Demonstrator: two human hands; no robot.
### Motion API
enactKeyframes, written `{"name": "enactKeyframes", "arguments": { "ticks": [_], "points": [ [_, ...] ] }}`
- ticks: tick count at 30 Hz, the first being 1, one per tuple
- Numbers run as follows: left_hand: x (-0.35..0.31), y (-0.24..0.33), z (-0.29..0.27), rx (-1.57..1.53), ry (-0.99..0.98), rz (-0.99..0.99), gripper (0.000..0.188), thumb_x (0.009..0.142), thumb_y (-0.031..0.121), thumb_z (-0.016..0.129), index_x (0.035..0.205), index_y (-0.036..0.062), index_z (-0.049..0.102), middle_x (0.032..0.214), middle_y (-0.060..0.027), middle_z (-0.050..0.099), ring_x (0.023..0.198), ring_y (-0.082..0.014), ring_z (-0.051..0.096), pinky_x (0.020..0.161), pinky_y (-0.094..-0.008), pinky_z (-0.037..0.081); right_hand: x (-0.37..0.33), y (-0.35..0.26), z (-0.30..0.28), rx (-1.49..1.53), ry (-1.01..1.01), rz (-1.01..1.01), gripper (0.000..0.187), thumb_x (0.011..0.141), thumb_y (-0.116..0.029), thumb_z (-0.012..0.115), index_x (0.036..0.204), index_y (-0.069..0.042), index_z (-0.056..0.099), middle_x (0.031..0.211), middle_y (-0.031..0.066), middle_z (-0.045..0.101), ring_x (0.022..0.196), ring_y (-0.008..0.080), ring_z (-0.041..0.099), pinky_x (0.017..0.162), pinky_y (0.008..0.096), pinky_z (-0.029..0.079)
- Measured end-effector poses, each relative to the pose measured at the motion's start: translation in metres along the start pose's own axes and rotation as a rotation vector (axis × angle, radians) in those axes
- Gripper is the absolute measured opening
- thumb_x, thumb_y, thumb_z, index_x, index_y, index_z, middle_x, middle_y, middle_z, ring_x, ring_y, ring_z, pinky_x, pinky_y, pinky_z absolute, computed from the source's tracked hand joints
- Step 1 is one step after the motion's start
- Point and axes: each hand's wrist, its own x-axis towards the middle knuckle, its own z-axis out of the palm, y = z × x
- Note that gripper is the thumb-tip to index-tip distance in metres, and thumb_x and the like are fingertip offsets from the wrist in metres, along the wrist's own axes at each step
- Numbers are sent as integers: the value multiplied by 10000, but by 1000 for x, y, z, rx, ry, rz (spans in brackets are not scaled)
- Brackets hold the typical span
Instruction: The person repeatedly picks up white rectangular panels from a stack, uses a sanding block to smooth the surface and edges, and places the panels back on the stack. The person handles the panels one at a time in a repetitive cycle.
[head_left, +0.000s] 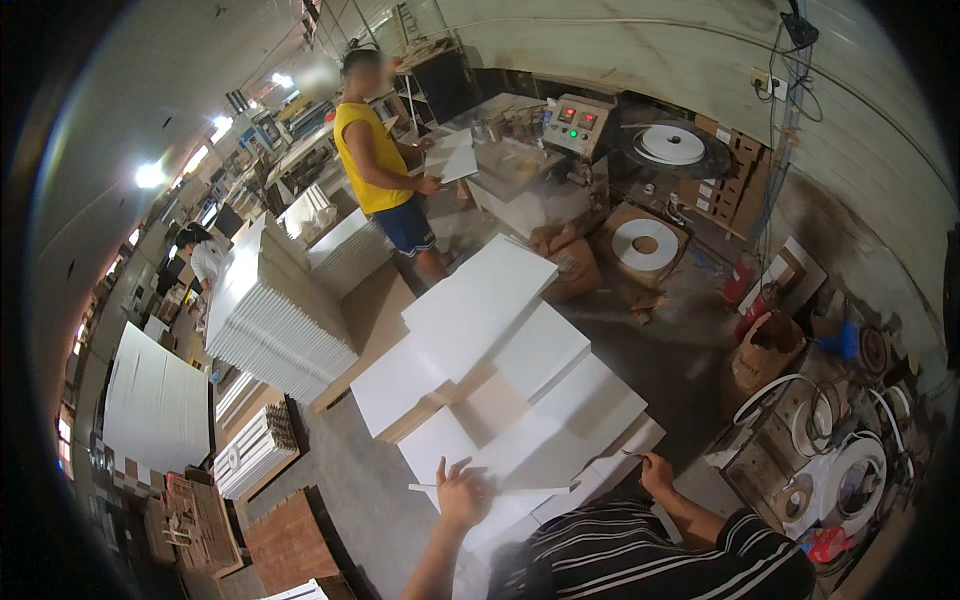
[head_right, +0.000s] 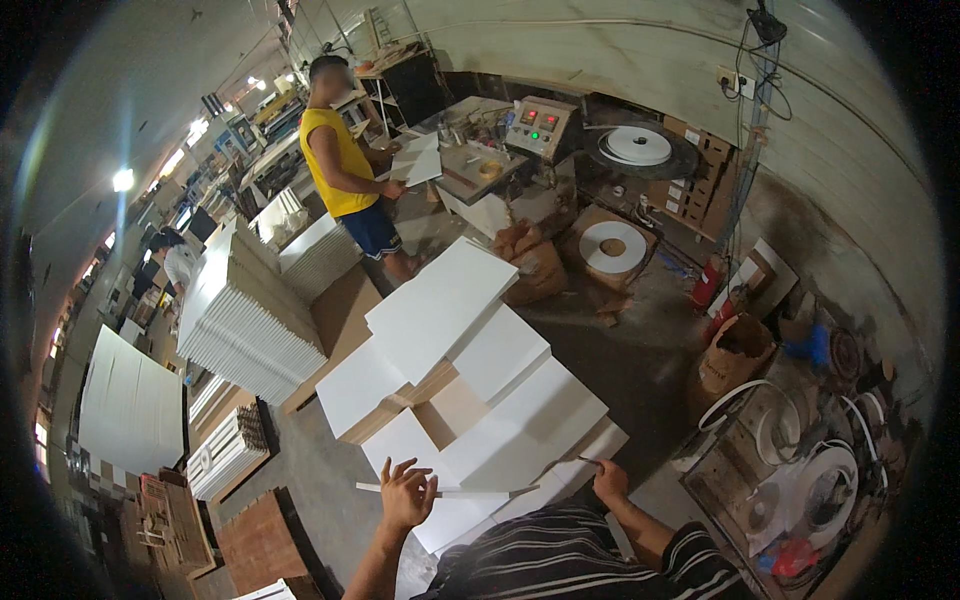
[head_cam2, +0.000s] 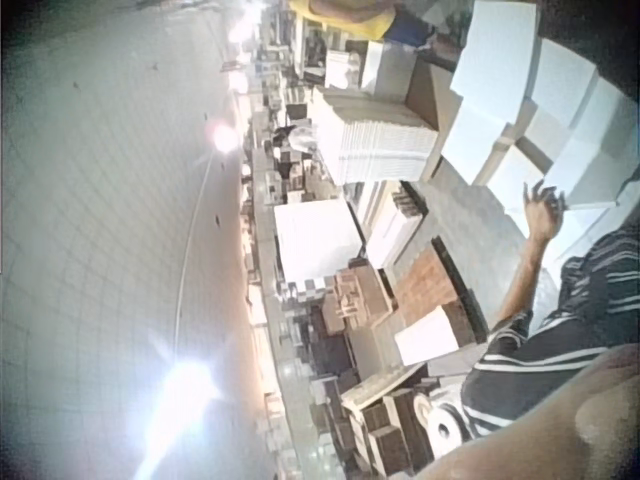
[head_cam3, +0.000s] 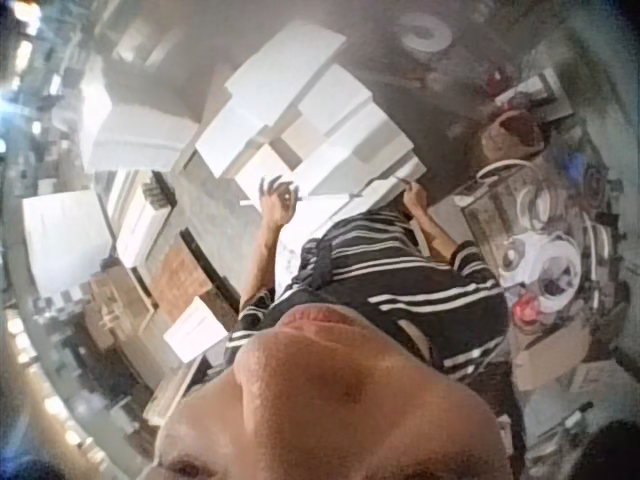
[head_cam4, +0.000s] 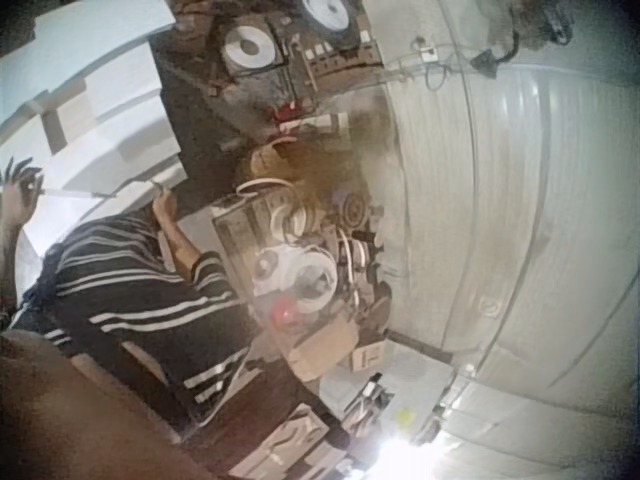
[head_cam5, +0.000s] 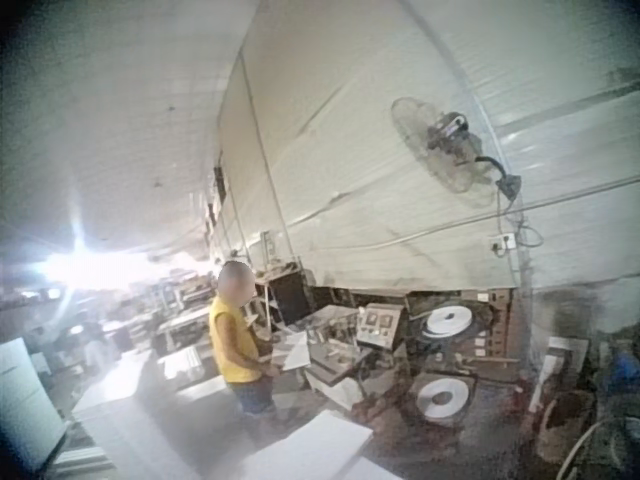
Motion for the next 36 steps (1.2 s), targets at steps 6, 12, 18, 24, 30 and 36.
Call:
{"name": "enactKeyframes", "arguments": {
  "ticks": [6, 12, 18, 24, 30, 36],
  "points": [
    [-20, 7, 19, 203, 255, -263, 342, 646, 116, 662, 987, 104, 635, 1421, -132, 460, 1413, -401, 257, 1160, -609, 64, 15, 2, 19, 119, -4, -72, 205, 876, -123, 604, 1051, -59, 688, 971, 171, 685, 926, 373, 645, 780, 443, 515],
    [-43, 1, 41, -58, 595, -739, 1069, 651, 209, 736, 1510, 25, 126, 1579, -238, 93, 1470, -407, 63, 1173, -542, 61, 29, 7, 38, 71, 87, -454, 212, 947, -103, 531, 1084, -24, 673, 827, 124, 704, 519, 210, 672, 468, 314, 529],
    [-55, 1, 60, -694, 846, -1130, 1009, 720, 226, 746, 1504, 49, 136, 1544, -199, 174, 1406, -381, 209, 1116, -564, 216, 20, -24, 19, 484, -311, 160, 266, 974, -148, 515, 1163, 11, 614, 876, 152, 726, 506, 228, 668, 431, 332, 535],
    [-87, -5, 60, -1432, 366, -1504, 592, 769, 338, 590, 1272, 49, 472, 1211, -165, 558, 1135, -360, 526, 938, -613, 411, 23, -73, 5, 621, -433, 381, 310, 975, -107, 510, 1261, -3, 569, 932, 143, 720, 549, 247, 680, 490, 328, 564],
    [-121, -36, 33, -1493, 246, -1511, 417, 771, 144, 525, 1168, 16, 503, 1128, -152, 550, 1050, -343, 540, 861, -571, 433, 37, -145, -25, 1122, -698, 82, 362, 958, -128, 476, 1280, 3, 577, 1121, 105, 643, 925, 185, 662, 797, 336, 576],
    [-103, -28, 7, -1497, 134, -1368, 476, 748, 141, 491, 1187, -44, 484, 1141, -180, 553, 1053, -349, 566, 907, -502, 466, 34, -243, -82, 1027, -594, -79, 394, 850, -40, 678, 1228, 21, 584, 1026, 133, 640, 845, 148, 639, 730, 311, 607]
  ]
}}
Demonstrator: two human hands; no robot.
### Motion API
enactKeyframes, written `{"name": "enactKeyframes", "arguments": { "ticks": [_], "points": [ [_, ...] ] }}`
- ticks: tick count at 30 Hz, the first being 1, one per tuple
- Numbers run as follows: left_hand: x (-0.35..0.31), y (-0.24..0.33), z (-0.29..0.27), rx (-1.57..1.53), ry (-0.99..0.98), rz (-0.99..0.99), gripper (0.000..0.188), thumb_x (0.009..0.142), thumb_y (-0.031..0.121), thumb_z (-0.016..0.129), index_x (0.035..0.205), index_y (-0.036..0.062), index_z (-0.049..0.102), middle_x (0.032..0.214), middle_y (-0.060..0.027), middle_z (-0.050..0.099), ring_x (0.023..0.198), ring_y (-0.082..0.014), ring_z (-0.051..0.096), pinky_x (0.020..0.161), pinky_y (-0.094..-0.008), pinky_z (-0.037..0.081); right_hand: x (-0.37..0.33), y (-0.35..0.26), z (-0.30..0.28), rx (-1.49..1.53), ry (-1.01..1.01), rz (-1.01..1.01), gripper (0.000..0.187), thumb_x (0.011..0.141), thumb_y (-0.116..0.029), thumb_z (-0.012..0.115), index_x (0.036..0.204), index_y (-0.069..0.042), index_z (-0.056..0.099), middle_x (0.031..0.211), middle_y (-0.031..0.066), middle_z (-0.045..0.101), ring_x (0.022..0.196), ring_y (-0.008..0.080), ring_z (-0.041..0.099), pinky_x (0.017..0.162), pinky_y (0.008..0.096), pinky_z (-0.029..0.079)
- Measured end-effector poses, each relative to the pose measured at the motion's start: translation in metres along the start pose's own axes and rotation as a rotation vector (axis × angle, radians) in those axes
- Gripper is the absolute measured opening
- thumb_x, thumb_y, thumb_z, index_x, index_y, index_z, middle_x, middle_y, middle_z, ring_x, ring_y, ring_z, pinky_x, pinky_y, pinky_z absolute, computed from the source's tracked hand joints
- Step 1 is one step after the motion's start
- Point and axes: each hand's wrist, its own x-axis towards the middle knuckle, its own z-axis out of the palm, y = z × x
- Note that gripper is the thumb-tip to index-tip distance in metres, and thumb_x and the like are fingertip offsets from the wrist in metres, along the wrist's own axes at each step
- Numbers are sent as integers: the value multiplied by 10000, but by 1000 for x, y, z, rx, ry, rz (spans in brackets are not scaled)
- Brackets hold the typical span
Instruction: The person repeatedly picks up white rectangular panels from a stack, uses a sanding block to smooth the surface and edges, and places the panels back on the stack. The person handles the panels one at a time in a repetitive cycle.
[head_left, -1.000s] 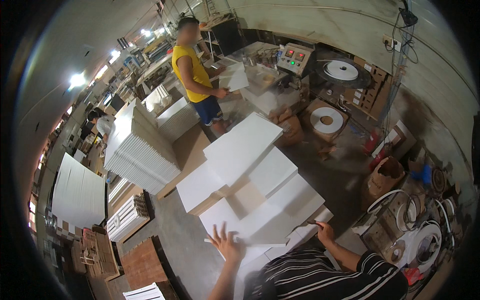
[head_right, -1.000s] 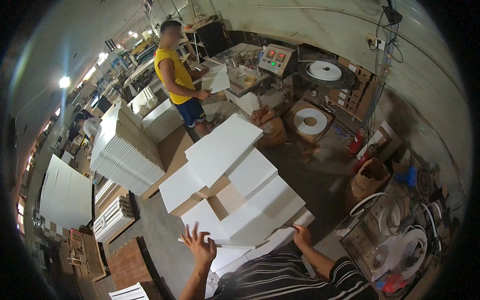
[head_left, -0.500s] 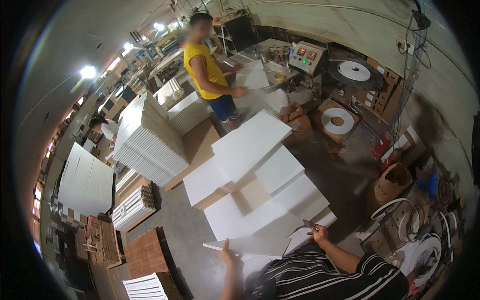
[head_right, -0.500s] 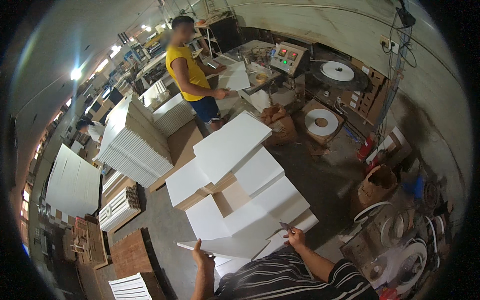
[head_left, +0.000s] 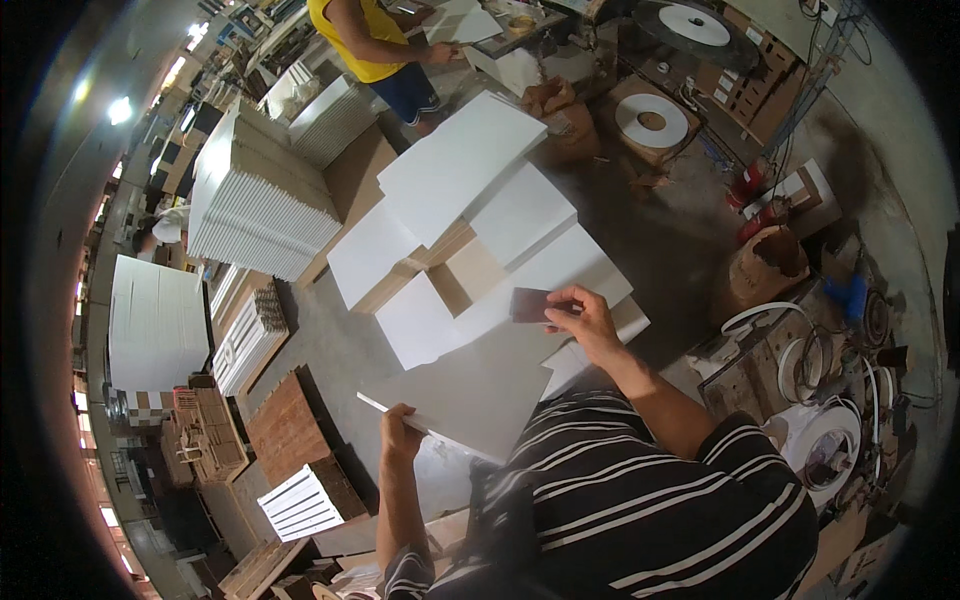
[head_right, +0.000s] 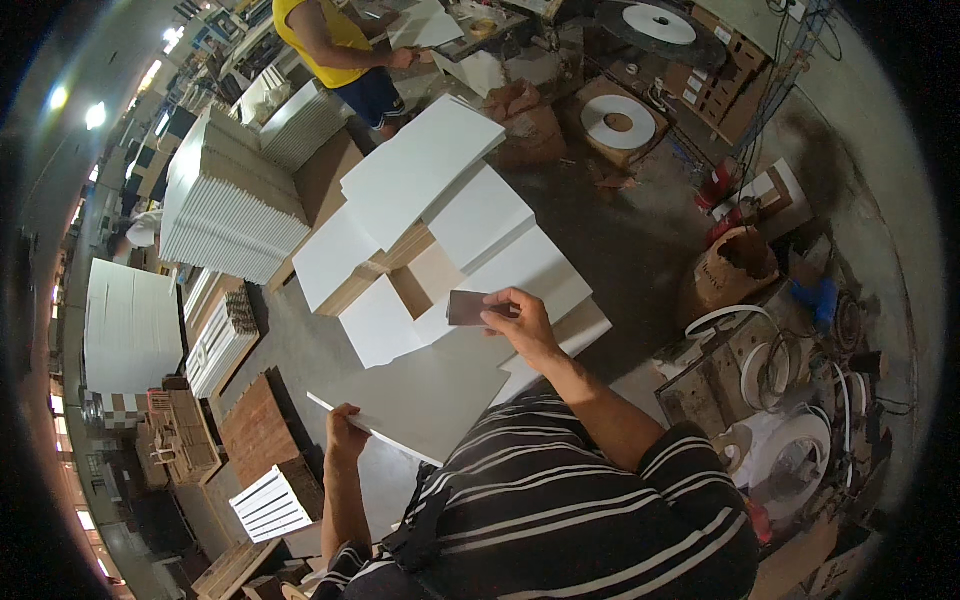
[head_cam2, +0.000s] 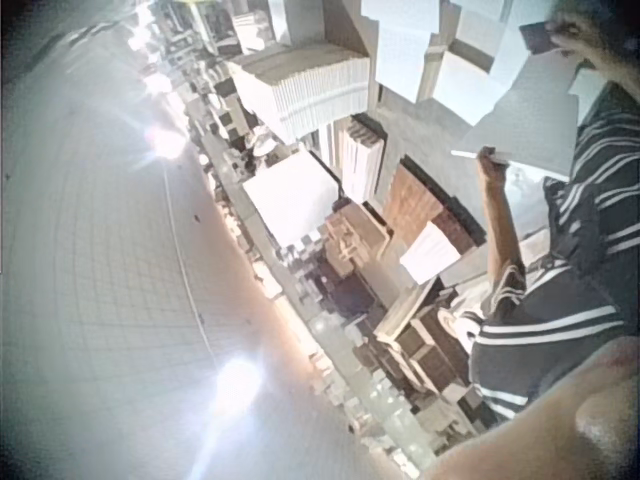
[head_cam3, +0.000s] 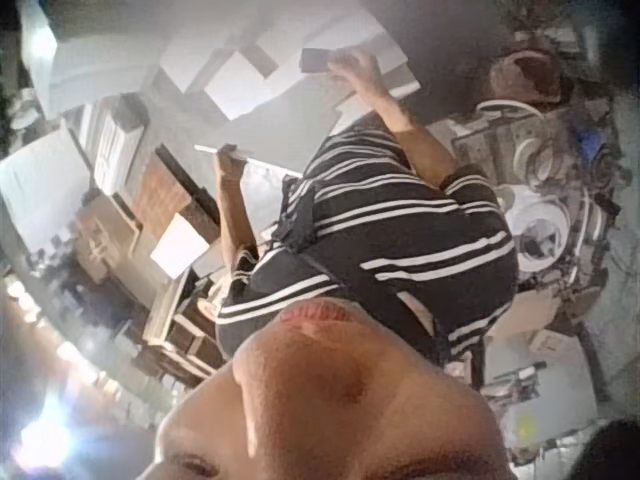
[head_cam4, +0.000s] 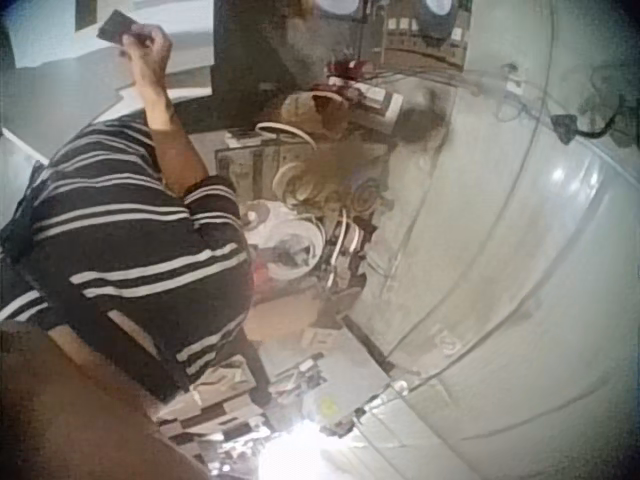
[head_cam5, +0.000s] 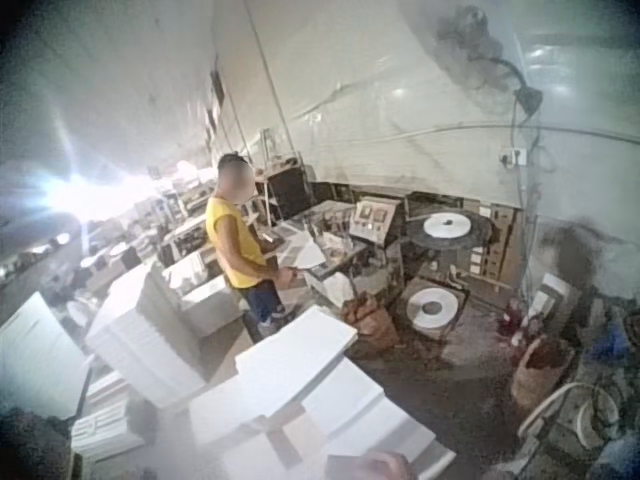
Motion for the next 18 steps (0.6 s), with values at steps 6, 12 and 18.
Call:
{"name": "enactKeyframes", "arguments": {
  "ticks": [6, 12, 18],
  "points": [
    [-22, 11, 16, -55, 22, 26, 418, 757, 118, 500, 1143, -36, 535, 1115, -152, 592, 1025, -321, 599, 869, -471, 493, -13, -27, 6, -6, -22, 36, 337, 813, 5, 702, 1135, 29, 607, 951, 97, 638, 853, 146, 621, 713, 292, 593],
    [-73, 44, 10, -95, 97, 275, 331, 701, 16, 520, 1017, -69, 569, 978, -113, 598, 911, -276, 605, 829, -409, 482, -12, -23, 13, -43, -12, -1, 284, 819, -45, 711, 1070, 47, 614, 896, 102, 659, 782, 138, 635, 651, 266, 539],
    [-137, 75, 18, -74, 70, 552, 462, 629, 100, 537, 1058, -67, 578, 962, -146, 607, 868, -294, 627, 767, -389, 529, -6, -41, 39, -233, -32, -205, 393, 886, -10, 649, 1269, 35, 572, 969, 108, 677, 875, 102, 617, 773, 241, 515]
  ]
}}
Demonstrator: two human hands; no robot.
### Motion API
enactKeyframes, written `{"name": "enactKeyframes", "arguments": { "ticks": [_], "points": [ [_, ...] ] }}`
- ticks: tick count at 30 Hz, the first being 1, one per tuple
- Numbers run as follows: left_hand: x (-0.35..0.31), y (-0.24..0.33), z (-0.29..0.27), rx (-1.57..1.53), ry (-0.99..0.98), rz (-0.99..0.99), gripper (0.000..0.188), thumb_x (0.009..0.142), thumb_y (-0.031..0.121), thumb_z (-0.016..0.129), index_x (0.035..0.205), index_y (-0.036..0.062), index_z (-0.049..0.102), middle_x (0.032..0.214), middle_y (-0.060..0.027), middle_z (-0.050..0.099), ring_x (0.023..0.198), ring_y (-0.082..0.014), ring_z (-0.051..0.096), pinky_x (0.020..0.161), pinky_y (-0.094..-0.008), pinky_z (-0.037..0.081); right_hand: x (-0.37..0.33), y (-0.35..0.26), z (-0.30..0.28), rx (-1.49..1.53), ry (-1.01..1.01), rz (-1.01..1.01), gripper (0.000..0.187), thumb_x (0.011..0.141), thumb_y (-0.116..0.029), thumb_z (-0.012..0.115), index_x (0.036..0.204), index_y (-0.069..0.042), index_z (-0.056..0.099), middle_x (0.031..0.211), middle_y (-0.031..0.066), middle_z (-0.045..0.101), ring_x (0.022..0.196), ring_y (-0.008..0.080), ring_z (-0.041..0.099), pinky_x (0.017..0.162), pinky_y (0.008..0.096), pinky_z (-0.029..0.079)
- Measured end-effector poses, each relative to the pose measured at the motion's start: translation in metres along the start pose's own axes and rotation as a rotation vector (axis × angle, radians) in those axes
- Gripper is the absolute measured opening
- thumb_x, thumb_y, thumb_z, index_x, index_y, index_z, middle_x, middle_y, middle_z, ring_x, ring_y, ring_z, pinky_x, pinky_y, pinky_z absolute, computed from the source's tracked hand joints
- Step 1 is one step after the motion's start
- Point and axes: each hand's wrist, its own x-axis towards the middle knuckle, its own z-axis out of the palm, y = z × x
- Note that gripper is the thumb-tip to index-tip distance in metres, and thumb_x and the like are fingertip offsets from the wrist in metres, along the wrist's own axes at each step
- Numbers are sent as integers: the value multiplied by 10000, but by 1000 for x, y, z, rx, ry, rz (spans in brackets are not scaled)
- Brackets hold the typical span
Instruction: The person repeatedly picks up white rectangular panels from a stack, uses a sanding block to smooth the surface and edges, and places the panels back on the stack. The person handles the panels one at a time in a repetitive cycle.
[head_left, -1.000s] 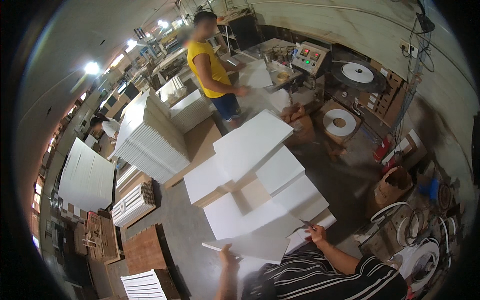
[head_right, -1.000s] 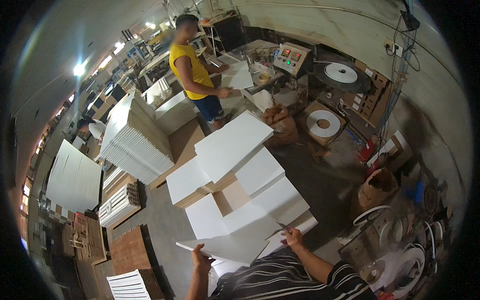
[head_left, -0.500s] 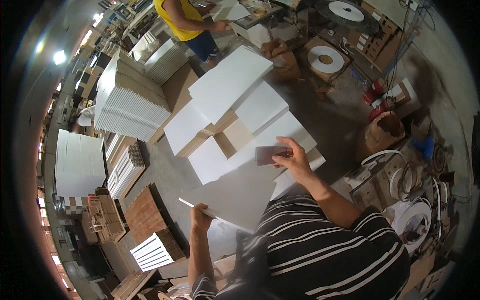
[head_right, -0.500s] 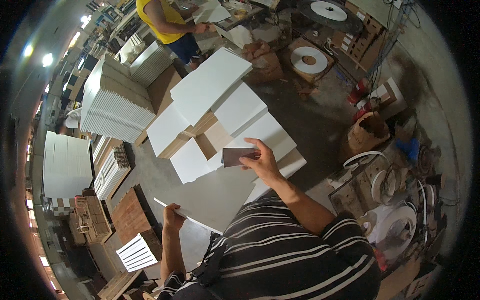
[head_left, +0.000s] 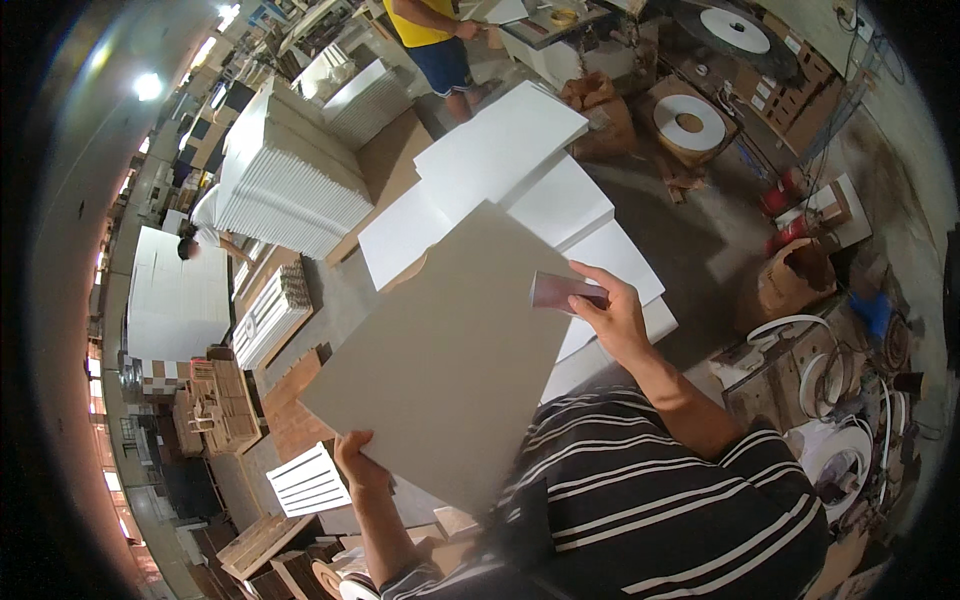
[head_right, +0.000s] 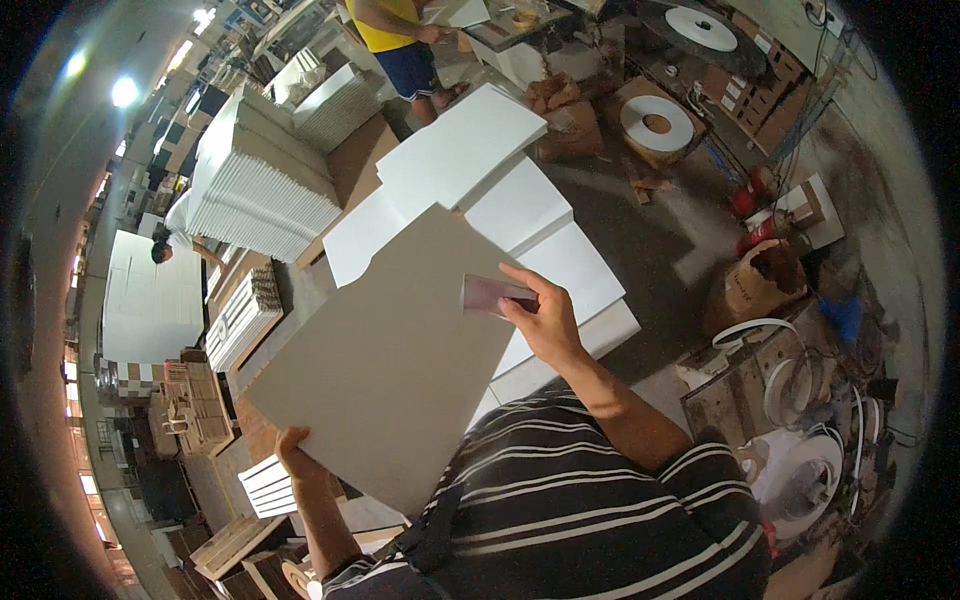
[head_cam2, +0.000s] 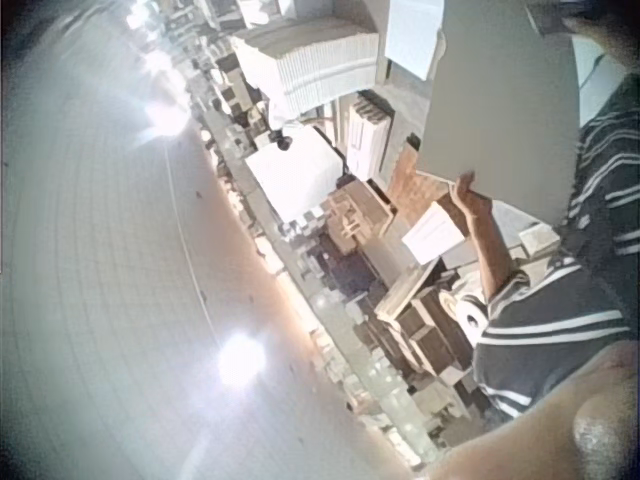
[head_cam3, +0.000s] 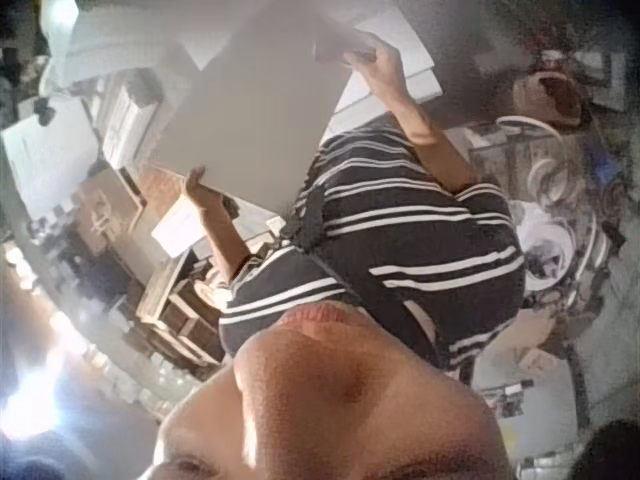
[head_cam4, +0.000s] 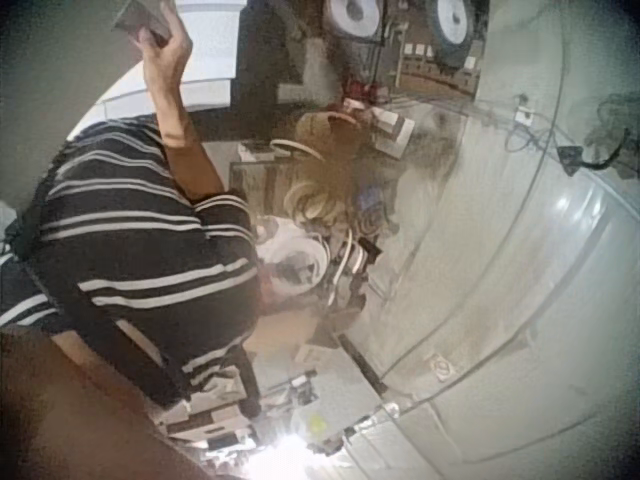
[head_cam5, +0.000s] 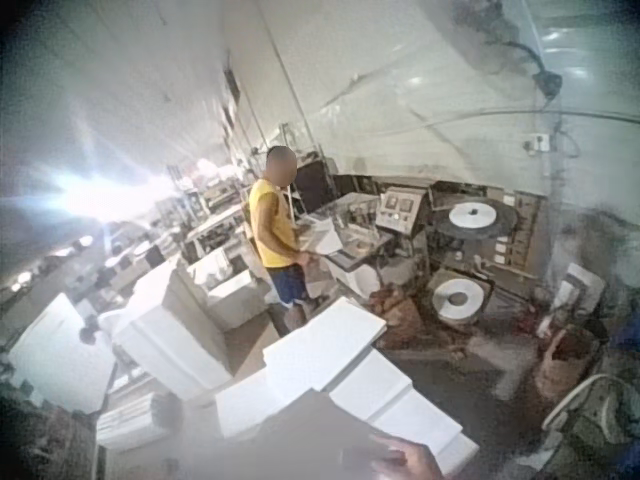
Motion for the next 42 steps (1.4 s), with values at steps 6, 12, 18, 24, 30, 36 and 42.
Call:
{"name": "enactKeyframes", "arguments": {
  "ticks": [6, 12, 18, 24, 30, 36, 42],
  "points": [
    [-25, 14, 4, 67, -8, 104, 509, 610, 160, 564, 1072, -51, 595, 960, -154, 617, 852, -290, 633, 726, -380, 533, 31, -19, 26, -506, 51, -472, 289, 897, 2, 614, 1183, 38, 633, 1047, 125, 695, 915, 190, 655, 773, 266, 536],
    [-23, 14, 10, 104, -52, 45, 430, 612, 159, 578, 1002, -18, 617, 887, -116, 620, 781, -243, 625, 668, -347, 526, 73, -19, 58, -762, 5, -833, 363, 847, 79, 571, 1206, 42, 613, 1123, 207, 675, 1019, 333, 647, 902, 406, 510],
    [-15, 16, 7, 127, -220, 45, 337, 634, 149, 581, 934, 0, 615, 873, -93, 619, 743, -219, 611, 641, -338, 516, 95, -3, 76, -793, -17, -872, 332, 833, 72, 586, 1158, 38, 641, 1129, 186, 680, 950, 320, 655, 846, 367, 531],
    [-13, 12, 0, 121, -209, 44, 363, 627, 136, 587, 956, -16, 613, 887, -106, 618, 739, -227, 621, 652, -339, 529, 78, -24, 97, -767, -102, -756, 347, 837, 49, 616, 1182, 19, 644, 1080, 169, 695, 850, 284, 646, 789, 351, 549],
    [-9, 17, 2, 144, -260, 5, 415, 615, 140, 599, 989, -39, 610, 895, -118, 620, 786, -244, 638, 681, -341, 543, 63, -48, 101, -668, -252, -652, 350, 885, 37, 567, 1230, 11, 622, 935, 161, 689, 781, 227, 625, 729, 352, 534],
    [-3, 18, 3, 144, -347, 60, 408, 618, 127, 592, 991, -37, 614, 892, -123, 627, 785, -246, 644, 678, -343, 551, 69, -49, 95, -600, -613, -567, 327, 862, 44, 583, 1184, 19, 632, 1015, 176, 688, 840, 298, 644, 777, 365, 539],
    [2, 19, 3, 148, -379, 35, 377, 641, 118, 585, 986, -32, 617, 898, -124, 629, 761, -239, 644, 642, -341, 550, 71, -54, 91, -896, -267, -683, 303, 888, -2, 575, 1182, 14, 645, 938, 163, 704, 872, 275, 651, 760, 371, 544]
  ]
}}
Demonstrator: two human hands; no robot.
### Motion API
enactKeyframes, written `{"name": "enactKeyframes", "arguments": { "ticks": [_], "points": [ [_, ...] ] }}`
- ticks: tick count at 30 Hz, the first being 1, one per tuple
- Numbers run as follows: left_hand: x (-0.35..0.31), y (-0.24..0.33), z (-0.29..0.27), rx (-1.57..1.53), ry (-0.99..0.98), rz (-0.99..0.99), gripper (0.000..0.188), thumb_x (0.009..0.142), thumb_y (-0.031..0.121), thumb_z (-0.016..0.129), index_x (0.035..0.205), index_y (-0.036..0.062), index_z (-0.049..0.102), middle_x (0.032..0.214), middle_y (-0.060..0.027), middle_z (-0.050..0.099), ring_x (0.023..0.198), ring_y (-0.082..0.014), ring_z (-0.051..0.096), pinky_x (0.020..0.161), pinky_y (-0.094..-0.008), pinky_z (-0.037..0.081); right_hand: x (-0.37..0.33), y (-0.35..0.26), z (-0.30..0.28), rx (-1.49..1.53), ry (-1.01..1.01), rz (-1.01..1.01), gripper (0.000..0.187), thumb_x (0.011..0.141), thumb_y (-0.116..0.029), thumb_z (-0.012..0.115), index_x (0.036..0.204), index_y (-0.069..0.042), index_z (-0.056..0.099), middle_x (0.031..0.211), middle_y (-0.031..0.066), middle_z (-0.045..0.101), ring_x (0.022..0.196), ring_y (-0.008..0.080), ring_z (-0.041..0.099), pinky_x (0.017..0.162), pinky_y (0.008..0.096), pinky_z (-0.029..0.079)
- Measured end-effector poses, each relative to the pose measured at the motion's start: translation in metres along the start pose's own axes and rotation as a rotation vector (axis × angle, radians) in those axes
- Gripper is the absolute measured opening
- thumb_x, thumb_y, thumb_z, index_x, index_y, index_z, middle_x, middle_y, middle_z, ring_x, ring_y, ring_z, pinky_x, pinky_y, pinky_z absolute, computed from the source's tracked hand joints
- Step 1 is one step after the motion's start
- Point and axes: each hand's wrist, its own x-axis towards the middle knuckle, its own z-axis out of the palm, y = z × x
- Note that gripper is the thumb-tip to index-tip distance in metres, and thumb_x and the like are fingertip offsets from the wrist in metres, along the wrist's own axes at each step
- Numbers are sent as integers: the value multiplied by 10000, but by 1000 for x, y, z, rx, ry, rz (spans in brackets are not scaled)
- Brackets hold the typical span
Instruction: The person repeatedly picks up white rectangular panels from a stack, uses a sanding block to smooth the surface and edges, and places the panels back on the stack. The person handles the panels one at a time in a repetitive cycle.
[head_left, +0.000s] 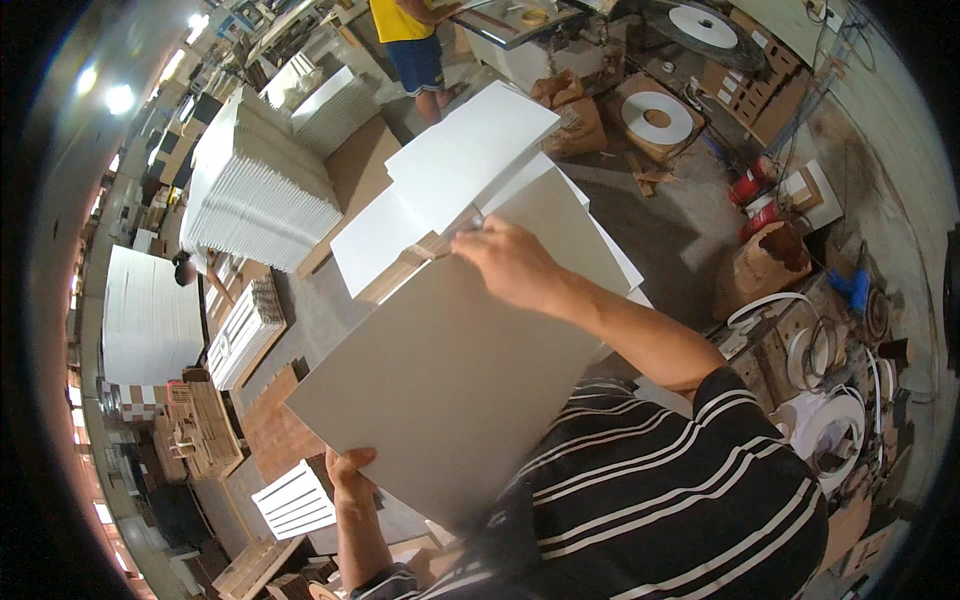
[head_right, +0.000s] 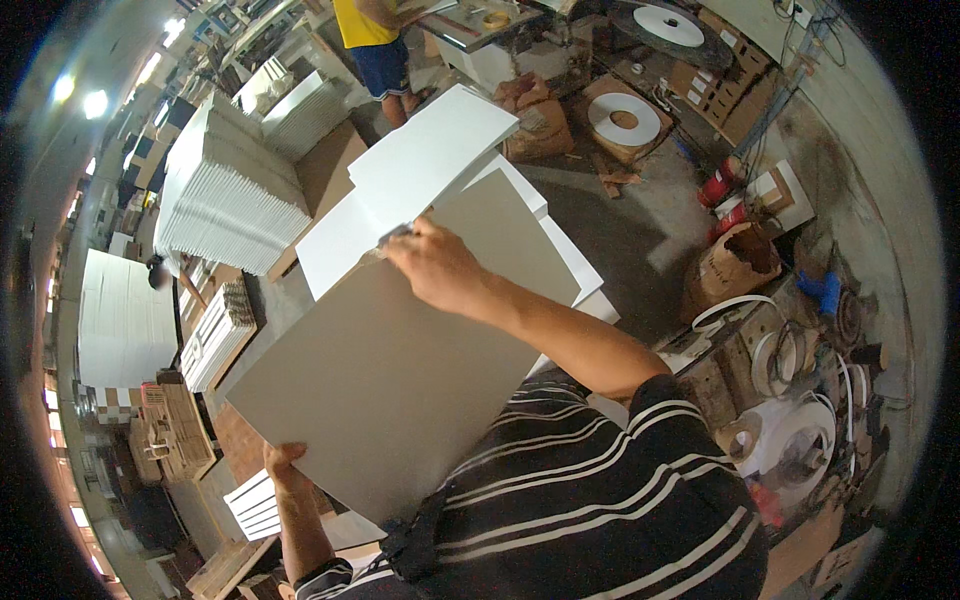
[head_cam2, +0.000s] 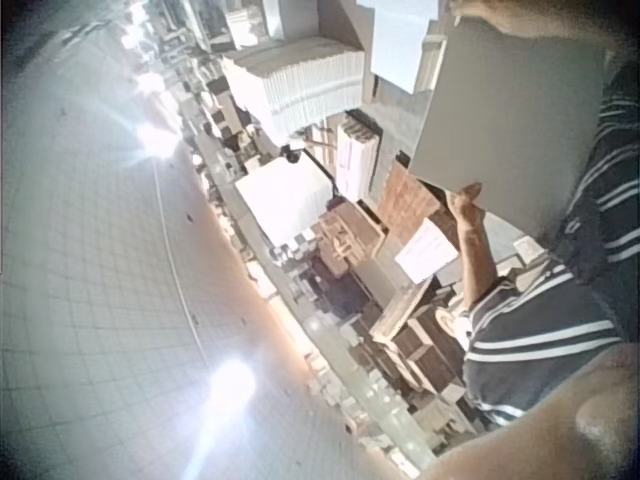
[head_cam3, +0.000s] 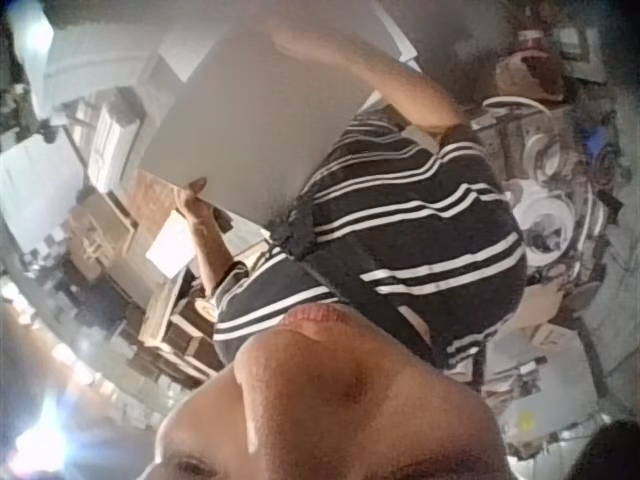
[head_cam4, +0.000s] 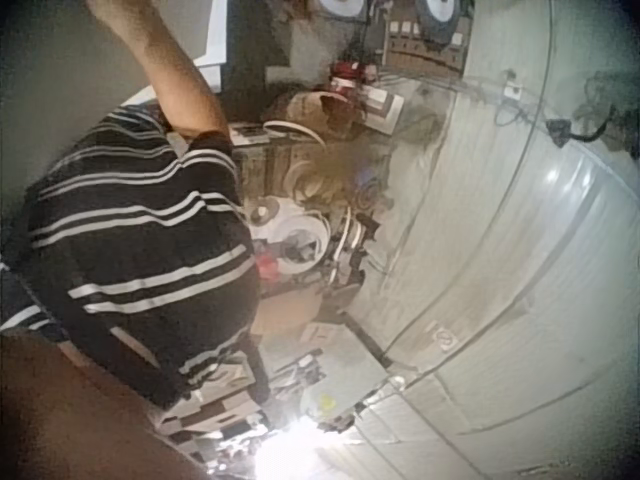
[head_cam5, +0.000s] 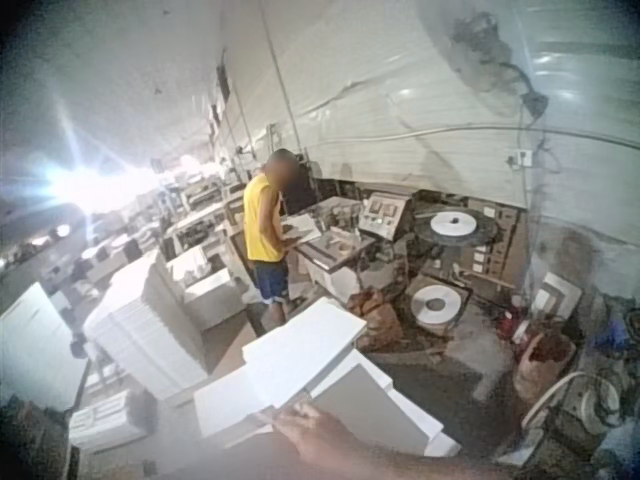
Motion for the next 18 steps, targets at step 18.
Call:
{"name": "enactKeyframes", "arguments": {
  "ticks": [18],
  "points": [
    [-5, -4, -1, 33, 6, 28, 236, 642, 98, 582, 848, -8, 627, 848, -102, 617, 722, -209, 614, 611, -321, 512, 5, -12, -22, -91, -112, 284, 307, 963, -124, 544, 1251, -57, 628, 909, 182, 715, 760, 228, 686, 720, 342, 537]
  ]
}}
